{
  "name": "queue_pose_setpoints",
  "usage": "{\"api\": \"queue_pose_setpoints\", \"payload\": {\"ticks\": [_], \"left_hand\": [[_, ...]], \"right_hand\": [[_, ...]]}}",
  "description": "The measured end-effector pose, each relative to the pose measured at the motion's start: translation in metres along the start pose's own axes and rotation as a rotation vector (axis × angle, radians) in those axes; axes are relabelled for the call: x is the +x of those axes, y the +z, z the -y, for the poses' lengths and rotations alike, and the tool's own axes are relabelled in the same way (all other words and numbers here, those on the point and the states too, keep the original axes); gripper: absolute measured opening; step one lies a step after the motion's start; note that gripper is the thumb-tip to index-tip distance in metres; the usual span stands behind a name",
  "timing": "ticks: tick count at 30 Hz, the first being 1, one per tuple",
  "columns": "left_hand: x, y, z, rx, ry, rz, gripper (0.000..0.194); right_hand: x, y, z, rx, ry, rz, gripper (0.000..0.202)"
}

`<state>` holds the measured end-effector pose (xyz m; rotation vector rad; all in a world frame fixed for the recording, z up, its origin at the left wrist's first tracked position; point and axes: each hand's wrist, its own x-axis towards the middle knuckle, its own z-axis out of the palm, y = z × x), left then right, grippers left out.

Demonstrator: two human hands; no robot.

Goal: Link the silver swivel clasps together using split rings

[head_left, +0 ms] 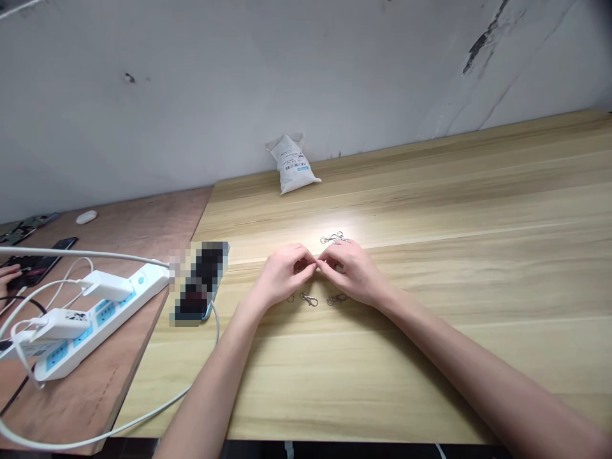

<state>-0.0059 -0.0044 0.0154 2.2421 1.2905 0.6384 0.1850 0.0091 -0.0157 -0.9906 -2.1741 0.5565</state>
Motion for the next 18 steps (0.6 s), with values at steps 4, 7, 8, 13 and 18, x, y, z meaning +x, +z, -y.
{"api": "queue_pose_setpoints", "payload": {"ticks": [4,7,8,13,18], "left_hand": [[-0.0002,-0.0004,-0.0004,-0.004,-0.007,0.003,0.011],[-0.0001,-0.0005,-0.0007,-0.002,-0.008,0.002,0.012],[-0.0001,-0.0005,-0.0007,-0.002,-0.008,0.002,0.012],[0.0003,-0.0002,-0.0003,-0.004,-0.005,0.006,0.013],[0.0002,0.0002,-0.0007,-0.002,-0.008,0.006,0.010]], "right_hand": [[0.0003,-0.0006,0.0009,-0.005,0.001,0.000,0.017],[0.0007,-0.0008,0.0012,-0.011,0.000,0.002,0.017],[0.0007,-0.0007,0.0012,-0.011,0.000,0.002,0.017],[0.0004,-0.0001,-0.0002,-0.013,0.004,-0.001,0.017],[0.0002,0.0000,-0.0009,-0.015,0.006,0.005,0.017]]}}
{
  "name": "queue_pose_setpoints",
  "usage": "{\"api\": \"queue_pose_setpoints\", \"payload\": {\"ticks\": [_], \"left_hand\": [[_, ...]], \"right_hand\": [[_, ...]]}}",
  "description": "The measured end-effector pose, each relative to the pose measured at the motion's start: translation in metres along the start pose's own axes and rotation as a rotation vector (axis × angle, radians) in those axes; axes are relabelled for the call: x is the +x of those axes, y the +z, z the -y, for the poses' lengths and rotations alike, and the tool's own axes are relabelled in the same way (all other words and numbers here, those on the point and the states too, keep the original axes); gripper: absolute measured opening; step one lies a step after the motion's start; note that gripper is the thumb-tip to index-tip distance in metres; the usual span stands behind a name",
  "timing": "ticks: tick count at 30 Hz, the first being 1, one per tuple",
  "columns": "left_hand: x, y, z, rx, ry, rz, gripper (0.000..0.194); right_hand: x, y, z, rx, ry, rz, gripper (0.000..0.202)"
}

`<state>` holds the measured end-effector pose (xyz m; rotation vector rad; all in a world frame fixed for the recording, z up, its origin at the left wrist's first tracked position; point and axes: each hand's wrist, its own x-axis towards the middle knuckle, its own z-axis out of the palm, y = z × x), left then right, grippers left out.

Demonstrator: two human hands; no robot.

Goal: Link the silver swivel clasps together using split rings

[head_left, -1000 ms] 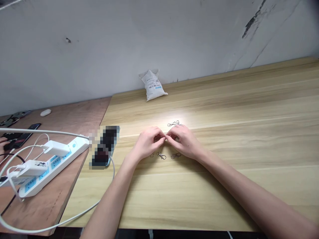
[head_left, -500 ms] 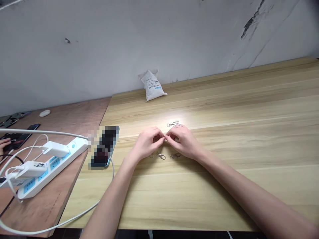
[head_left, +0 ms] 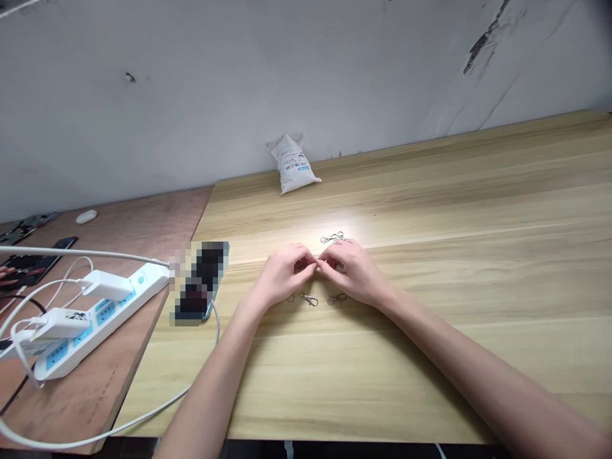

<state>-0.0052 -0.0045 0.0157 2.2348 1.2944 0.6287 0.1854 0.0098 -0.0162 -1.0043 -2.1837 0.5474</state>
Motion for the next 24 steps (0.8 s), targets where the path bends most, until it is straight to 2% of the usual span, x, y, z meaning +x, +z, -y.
{"api": "queue_pose_setpoints", "payload": {"ticks": [24], "left_hand": [[0.0012,0.0026,-0.0009,0.070,0.007,-0.011,0.008]], "right_hand": [[0.0014,-0.0022,0.0005,-0.041,-0.003,0.026,0.017]]}}
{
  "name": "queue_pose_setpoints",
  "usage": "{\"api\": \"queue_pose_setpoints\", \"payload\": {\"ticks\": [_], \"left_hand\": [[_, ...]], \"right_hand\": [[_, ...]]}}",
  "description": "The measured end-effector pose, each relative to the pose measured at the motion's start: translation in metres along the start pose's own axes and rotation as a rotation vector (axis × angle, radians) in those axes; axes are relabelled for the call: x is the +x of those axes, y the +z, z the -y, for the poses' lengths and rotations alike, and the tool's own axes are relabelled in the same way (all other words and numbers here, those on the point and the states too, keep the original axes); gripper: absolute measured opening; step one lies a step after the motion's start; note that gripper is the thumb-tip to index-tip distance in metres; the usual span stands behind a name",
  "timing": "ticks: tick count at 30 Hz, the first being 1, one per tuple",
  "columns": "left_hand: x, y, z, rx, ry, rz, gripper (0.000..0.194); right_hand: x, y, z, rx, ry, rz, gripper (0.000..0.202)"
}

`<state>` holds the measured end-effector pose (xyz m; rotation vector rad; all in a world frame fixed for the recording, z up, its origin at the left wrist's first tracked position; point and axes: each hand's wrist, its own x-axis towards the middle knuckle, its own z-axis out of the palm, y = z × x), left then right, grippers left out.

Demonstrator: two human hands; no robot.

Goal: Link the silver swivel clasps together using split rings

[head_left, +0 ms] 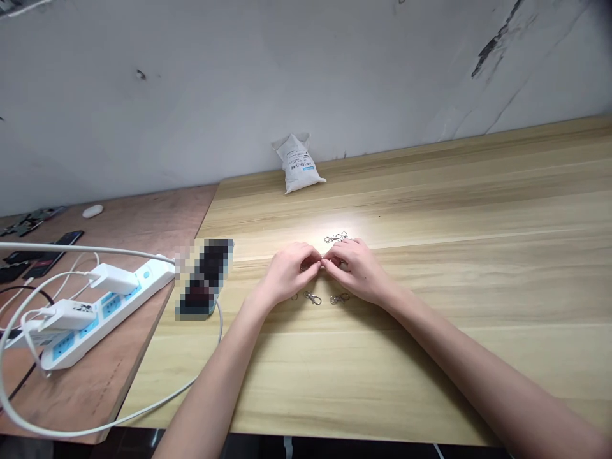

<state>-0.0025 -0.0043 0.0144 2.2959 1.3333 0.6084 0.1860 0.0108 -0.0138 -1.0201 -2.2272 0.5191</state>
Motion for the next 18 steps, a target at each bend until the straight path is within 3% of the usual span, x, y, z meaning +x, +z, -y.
{"api": "queue_pose_setpoints", "payload": {"ticks": [11,18], "left_hand": [[-0.0003,0.0008,0.0021,0.018,0.021,-0.023,0.009],[0.0003,0.0005,0.0072,0.004,0.047,-0.035,0.010]], "right_hand": [[-0.0011,0.0035,-0.0039,0.011,-0.056,-0.022,0.017],[-0.0021,0.0074,-0.0045,-0.044,-0.095,-0.109,0.016]]}}
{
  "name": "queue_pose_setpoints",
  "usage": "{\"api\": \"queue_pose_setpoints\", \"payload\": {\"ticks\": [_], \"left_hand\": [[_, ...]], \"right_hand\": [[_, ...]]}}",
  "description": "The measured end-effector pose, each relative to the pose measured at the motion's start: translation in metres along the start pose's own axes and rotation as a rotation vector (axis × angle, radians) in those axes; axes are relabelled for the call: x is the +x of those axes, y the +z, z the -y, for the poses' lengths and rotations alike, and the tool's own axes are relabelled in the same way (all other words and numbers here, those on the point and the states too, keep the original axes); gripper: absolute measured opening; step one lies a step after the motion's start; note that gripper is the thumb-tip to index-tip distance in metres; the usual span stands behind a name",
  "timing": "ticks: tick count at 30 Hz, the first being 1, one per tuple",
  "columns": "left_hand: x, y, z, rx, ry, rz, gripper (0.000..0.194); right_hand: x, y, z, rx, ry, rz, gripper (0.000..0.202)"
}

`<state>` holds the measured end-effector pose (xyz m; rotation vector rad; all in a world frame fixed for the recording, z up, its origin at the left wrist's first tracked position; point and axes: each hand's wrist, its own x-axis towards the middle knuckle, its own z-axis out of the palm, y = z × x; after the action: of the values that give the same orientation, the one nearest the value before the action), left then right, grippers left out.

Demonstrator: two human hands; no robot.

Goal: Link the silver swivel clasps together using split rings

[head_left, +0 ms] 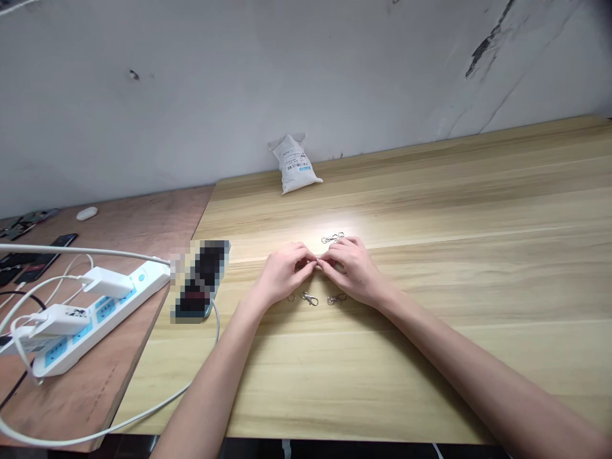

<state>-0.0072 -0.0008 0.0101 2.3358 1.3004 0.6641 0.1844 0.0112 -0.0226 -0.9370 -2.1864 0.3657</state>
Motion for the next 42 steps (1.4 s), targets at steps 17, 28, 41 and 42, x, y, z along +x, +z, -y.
{"api": "queue_pose_setpoints", "payload": {"ticks": [17,28,41,42], "left_hand": [[0.001,0.000,0.001,0.075,0.033,-0.063,0.010],[0.000,-0.006,-0.001,-0.036,-0.004,-0.106,0.008],[0.001,-0.006,-0.002,-0.103,0.000,-0.134,0.008],[0.000,-0.006,-0.002,-0.098,-0.001,-0.131,0.009]], "right_hand": [[0.002,-0.002,0.004,0.022,-0.047,-0.019,0.017],[0.004,-0.006,-0.001,0.011,0.046,-0.100,0.009],[0.005,-0.011,0.002,0.032,0.067,-0.163,0.010],[0.005,-0.011,0.002,0.034,0.065,-0.162,0.010]]}}
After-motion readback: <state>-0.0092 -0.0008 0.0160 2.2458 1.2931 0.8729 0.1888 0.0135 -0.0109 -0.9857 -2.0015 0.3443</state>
